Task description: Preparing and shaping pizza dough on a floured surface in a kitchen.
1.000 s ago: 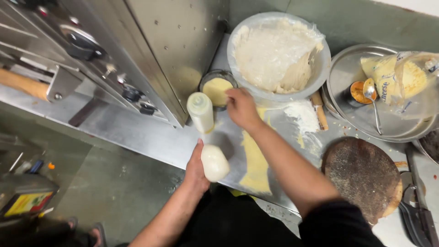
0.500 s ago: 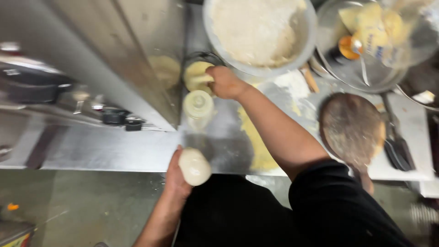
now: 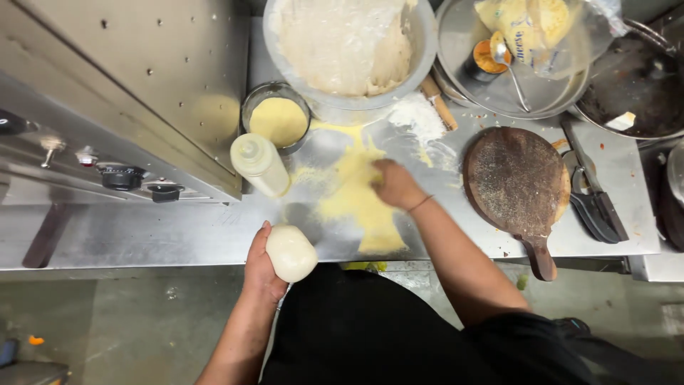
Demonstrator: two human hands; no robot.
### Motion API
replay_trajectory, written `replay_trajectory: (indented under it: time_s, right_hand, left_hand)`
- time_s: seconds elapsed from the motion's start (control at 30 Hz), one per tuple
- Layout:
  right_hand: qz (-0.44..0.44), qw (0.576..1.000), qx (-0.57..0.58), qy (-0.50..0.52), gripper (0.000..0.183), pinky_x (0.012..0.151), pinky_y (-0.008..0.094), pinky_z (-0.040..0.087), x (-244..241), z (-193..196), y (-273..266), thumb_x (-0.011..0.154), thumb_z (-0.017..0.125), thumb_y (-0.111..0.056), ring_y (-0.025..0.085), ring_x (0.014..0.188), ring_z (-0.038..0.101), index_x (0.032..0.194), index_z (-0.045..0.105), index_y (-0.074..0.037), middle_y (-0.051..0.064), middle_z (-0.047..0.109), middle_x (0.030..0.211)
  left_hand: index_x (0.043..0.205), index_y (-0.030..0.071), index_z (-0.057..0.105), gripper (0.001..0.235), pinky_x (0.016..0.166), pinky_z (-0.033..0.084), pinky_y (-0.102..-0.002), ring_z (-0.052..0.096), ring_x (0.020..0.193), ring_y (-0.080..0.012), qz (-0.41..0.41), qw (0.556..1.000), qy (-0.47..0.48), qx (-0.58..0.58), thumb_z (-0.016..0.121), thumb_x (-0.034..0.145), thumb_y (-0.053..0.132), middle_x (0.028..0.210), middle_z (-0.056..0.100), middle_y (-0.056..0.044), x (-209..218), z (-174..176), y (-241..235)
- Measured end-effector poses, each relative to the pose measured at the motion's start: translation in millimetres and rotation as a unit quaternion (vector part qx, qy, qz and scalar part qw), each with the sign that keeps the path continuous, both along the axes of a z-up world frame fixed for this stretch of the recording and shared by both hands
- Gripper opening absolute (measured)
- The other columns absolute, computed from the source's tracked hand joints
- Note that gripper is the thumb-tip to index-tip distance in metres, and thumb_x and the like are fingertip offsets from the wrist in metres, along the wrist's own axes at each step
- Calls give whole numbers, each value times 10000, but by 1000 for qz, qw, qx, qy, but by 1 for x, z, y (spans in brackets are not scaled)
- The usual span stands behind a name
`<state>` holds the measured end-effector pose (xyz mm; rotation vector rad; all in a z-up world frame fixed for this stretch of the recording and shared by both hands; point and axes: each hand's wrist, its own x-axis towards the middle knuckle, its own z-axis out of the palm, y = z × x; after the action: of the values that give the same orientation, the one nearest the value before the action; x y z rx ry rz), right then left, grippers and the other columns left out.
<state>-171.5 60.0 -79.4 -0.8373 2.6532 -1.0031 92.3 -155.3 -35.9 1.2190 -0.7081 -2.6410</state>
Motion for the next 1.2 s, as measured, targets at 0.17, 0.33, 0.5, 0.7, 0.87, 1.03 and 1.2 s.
replay_trajectory:
  time_s: [0.17, 0.33, 0.5, 0.7, 0.87, 1.03, 1.2]
  right_hand:
    - [211, 943, 199, 164, 750, 1188, 639, 141, 83, 32, 16, 907, 567, -581, 419, 1515, 191, 1509, 418, -159, 163, 297, 1612]
    - [93, 963, 242, 70, 774, 1141, 684, 14, 62, 26, 26, 961, 413, -636, 470, 1513, -22, 1595, 320, -202, 169, 120, 1666]
    - [149, 962, 230, 12, 629, 1163, 701, 117, 70, 49, 16, 960, 451, -579, 444, 1550, 137, 1472, 505, -218, 142, 262, 1643]
    - [79, 901, -343, -252, 389, 1022, 349, 466, 89, 58, 14, 1043, 534, -364, 164, 1155, 594, 1306, 647, -101, 91, 664, 1276]
    - [-190, 901, -384, -61, 181, 719, 321, 559, 79, 70, 5, 987, 720, -178, 153, 784, 649, 965, 670, -6, 104, 713, 866]
    - [-132, 913, -382, -59, 195, 742, 307, 549, 101, 72, 8, 988, 692, -195, 144, 832, 644, 1042, 643, -13, 106, 699, 924]
    - [-13, 927, -361, 96, 248, 780, 330, 536, 96, 104, 17, 988, 685, -183, 203, 867, 641, 1104, 602, 19, 154, 659, 969]
  left_hand:
    - [1126, 38, 641, 443, 821, 584, -473, 697, 927, -309, -32, 999, 6, -10, 554, 985, 450, 1015, 720, -142, -14, 1, 23]
    - [1154, 25, 631, 448, 843, 585, -460, 706, 951, -299, -23, 1000, 4, -19, 573, 981, 434, 1033, 725, -144, -21, 13, 42]
    - [1190, 37, 617, 463, 855, 583, -446, 705, 974, -288, -35, 997, 15, -60, 562, 986, 448, 1056, 723, -142, -44, 34, 59]
    - [1173, -38, 647, 566, 827, 569, -430, 700, 936, -286, -59, 964, 36, -256, 458, 1029, 475, 1006, 729, -139, -101, 18, 88]
    - [1335, 89, 507, 421, 952, 480, -404, 575, 1070, -228, 23, 963, 112, -245, 486, 1058, 405, 1120, 600, -91, -124, 1, 127]
    - [1175, 16, 651, 518, 891, 555, -349, 697, 999, -207, 88, 990, 35, -101, 420, 1034, 457, 1149, 716, -114, -125, 14, 139]
    - [1074, -81, 716, 539, 784, 567, -383, 674, 875, -251, 15, 897, 23, -440, 562, 1071, 435, 1031, 750, -235, -141, -31, 119]
